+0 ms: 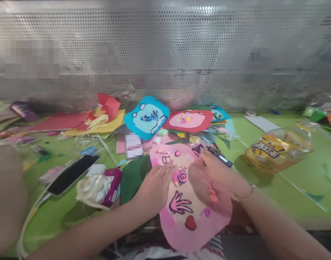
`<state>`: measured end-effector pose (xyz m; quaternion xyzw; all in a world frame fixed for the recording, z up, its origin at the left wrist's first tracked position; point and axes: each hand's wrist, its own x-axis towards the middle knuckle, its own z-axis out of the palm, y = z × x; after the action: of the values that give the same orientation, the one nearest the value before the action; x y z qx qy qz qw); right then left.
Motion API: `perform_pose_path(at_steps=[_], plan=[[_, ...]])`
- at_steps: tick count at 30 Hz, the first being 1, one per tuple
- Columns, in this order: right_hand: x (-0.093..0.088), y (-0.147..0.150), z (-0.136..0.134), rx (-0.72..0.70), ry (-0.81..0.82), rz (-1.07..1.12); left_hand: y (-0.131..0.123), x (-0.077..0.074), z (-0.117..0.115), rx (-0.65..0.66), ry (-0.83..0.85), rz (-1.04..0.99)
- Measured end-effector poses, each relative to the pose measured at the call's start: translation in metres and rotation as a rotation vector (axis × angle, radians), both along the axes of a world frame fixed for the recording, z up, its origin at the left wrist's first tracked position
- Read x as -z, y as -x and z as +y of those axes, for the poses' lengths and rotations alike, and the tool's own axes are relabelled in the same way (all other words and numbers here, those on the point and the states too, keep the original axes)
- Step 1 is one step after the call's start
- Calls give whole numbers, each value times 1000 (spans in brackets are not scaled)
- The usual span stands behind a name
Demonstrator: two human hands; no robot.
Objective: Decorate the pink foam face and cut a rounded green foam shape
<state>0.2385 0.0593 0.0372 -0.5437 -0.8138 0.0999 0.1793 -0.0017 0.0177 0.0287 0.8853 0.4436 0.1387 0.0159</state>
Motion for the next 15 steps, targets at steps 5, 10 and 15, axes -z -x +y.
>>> perform_pose_path(at_steps=[5,10,15], plan=[[2,-6,19,52,44,197,-2,-10,-16,163,-66,-12],[-10,-18,31,134,46,735,6,-32,-44,128,-94,-2],[-11,-39,45,268,-75,943,34,-12,-65,49,-55,113]])
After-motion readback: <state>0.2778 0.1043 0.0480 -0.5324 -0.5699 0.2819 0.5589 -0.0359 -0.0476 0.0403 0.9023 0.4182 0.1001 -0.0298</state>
